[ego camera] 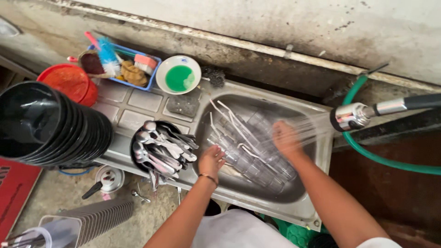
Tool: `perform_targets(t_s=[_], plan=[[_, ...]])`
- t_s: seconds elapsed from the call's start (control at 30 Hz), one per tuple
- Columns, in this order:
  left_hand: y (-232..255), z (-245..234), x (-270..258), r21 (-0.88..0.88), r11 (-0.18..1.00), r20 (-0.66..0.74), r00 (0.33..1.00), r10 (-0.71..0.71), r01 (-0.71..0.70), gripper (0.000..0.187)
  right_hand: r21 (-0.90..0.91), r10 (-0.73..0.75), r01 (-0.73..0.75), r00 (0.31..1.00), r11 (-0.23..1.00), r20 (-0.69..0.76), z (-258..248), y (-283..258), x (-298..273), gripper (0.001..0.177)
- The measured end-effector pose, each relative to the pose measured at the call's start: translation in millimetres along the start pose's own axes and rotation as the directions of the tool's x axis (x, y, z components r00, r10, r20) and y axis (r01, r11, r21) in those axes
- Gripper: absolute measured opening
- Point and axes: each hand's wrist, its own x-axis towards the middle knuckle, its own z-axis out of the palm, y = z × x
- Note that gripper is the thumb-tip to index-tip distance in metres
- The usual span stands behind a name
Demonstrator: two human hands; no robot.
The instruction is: The person washes plastic cups and straws in a sink using a sponge and running water. They rinse the items, scrub them with soap, and place them in the sink. The person also handles a red strainer and a green sponge during the process.
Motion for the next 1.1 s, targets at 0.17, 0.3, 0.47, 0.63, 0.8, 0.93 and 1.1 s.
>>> perform_targets(t_s=[0.17,0.3,0.47,0.63,0.8,0.93,1.1], plan=[[25,-46,-26,-0.086,0.996,-0.074,0.996,-0.044,0.038,0.029,0.307,-0.099,0.064,0.990,0.950,0.098,41,-98,3,0.013],[35,-68,-34,0.198,0.967,-0.022,0.986,0.167,-0.159,0.027,0.612,-0.070,-0.271,0.878,0.743,0.474,78,-186,18,0.024],[26,-92,-24,0.300,0.904,0.059,0.951,0.302,-0.306,0.023,0.505,0.051,-0.530,0.723,0.681,0.689,110,-260,33,0.036],[23,-129,-14,0.128,0.946,0.143,0.950,0.279,-0.297,0.025,0.419,0.160,-0.753,0.560,0.507,0.813,116,-282,38,0.036],[31,-163,-7,0.388,0.886,0.157,0.965,0.210,-0.256,0.026,0.415,0.153,-0.748,0.558,0.518,0.815,120,-289,35,0.040],[46,-192,10,0.611,0.654,0.360,0.892,0.273,-0.446,0.023,0.397,0.193,-0.764,0.551,0.510,0.812,137,-294,31,0.042],[81,-207,9,0.734,0.465,0.394,0.868,0.303,-0.495,0.024,0.591,0.090,-0.640,0.712,0.491,0.696,169,-297,26,0.040]])
